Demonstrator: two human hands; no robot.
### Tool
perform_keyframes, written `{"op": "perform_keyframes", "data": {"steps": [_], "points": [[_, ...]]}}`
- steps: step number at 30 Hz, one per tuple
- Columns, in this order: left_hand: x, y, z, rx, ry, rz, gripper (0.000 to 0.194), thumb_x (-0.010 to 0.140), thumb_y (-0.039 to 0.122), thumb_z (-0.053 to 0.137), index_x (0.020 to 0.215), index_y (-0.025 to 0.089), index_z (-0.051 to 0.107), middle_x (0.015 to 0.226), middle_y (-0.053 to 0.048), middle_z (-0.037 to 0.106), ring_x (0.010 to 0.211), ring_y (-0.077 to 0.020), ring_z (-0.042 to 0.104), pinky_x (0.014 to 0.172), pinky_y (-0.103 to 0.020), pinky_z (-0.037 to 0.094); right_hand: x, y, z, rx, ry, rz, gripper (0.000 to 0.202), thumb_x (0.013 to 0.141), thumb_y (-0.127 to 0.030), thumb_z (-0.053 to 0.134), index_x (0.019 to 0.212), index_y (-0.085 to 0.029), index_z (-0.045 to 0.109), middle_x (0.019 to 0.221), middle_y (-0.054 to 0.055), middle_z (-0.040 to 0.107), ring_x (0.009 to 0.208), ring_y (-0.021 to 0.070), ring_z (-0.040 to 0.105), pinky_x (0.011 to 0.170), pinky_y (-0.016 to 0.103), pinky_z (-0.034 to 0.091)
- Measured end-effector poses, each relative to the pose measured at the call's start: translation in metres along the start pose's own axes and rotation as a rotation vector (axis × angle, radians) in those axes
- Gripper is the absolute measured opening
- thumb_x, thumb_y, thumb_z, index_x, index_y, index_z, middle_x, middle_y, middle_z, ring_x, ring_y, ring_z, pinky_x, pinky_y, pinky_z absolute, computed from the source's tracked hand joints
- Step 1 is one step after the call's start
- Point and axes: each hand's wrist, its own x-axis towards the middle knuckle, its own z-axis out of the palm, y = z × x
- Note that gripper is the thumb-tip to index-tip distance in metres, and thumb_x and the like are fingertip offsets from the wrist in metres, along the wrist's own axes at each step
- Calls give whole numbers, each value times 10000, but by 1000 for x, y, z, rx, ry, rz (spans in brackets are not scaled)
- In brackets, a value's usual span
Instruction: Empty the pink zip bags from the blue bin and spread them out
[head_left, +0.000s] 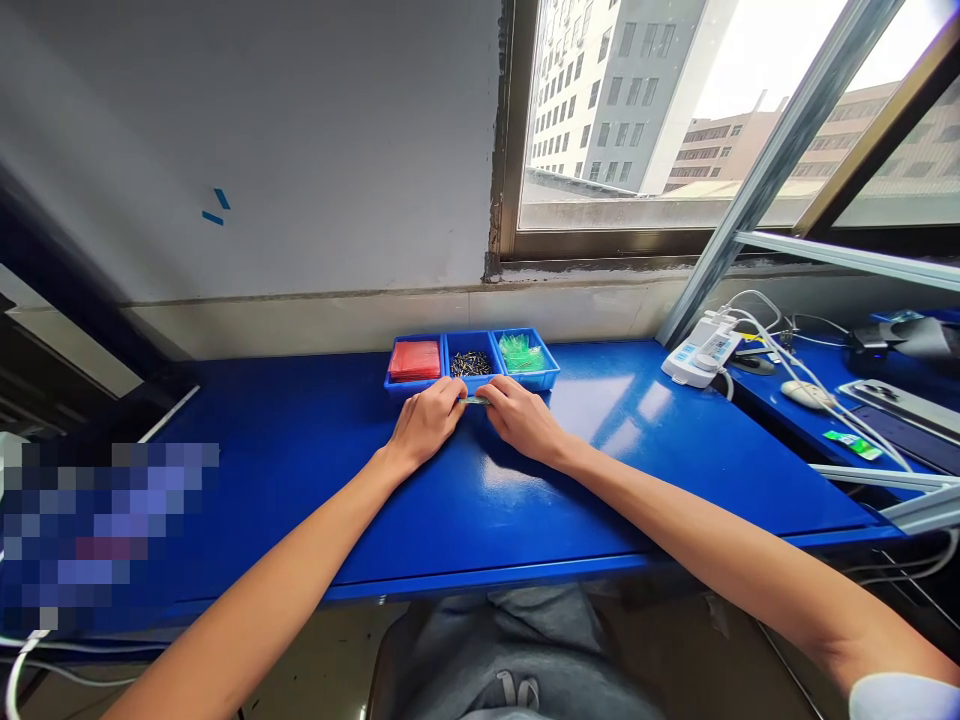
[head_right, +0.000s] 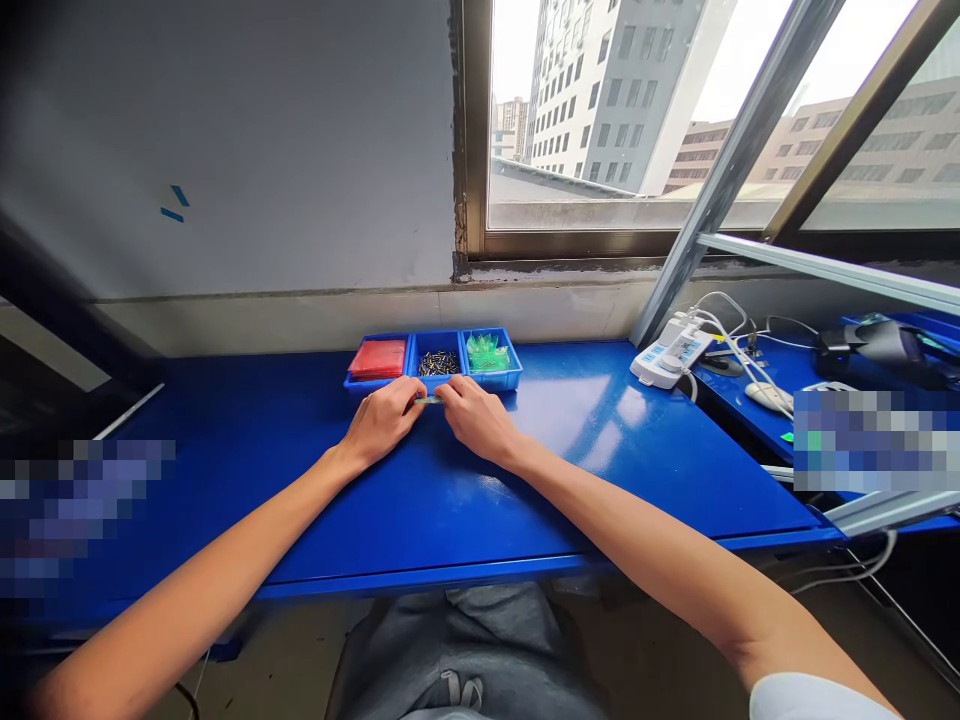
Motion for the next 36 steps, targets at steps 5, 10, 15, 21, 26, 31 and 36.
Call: {"op": "perform_keyframes", "data": {"steps": [5, 10, 15, 21, 26, 31, 36], "points": [[0, -1, 4, -27, 49, 3, 193, 1034, 321, 457, 1130, 212, 585, 1061, -64, 657, 879, -208, 669, 735, -286, 485, 3, 8, 4, 231, 121, 71, 168, 979, -180, 474, 1076, -187, 611, 1001, 74, 665, 884, 189, 610, 803, 308, 485], [1, -2, 4, -88, 108, -47, 310, 995, 264, 527, 1298, 217, 492, 1034, -49, 658, 811, -186, 672, 735, -282, 503, 7, 7, 5, 550, 200, 279, 99, 899, -278, 584, 971, -212, 606, 774, -2, 641, 705, 162, 581, 674, 276, 463], [0, 0, 1, -121, 69, 44, 420, 935, 201, 598, 1332, 228, 462, 1123, -52, 636, 747, -151, 657, 709, -272, 510, 6, -2, -2, 764, 187, 347, 182, 865, -370, 624, 797, -212, 566, 704, -19, 597, 671, 148, 563, 643, 269, 466], [0, 1, -1, -132, 64, 108, 406, 912, 188, 636, 1292, 220, 497, 1149, -62, 623, 780, -168, 663, 663, -274, 519, 5, -12, -11, 808, 165, 320, 352, 914, -456, 594, 685, -207, 500, 651, -24, 501, 638, 134, 506, 585, 258, 439], [-1, 0, -2, -109, 43, 158, 384, 916, 192, 635, 1283, 213, 524, 1140, -60, 631, 745, -160, 651, 678, -289, 530, 5, -12, -14, 694, 233, 267, 358, 921, -469, 588, 711, -182, 629, 1058, 101, 653, 883, 194, 617, 590, 269, 487], [-1, 1, -3, -102, 42, 226, 414, 921, 178, 621, 1321, 203, 516, 1168, -69, 641, 812, -175, 670, 698, -290, 531, 3, -15, -16, 682, 210, 243, 345, 937, -455, 574, 769, -184, 705, 1331, 123, 630, 974, 222, 664, 607, 292, 538], [0, 1, -4, -55, 25, 251, 171, 960, 212, 588, 1126, 173, 609, 1015, -55, 652, 802, -178, 644, 686, -279, 490, 4, -16, -15, 683, 236, 243, 370, 947, -472, 565, 729, -187, 653, 1150, 113, 675, 938, 213, 652, 598, 284, 536]]}}
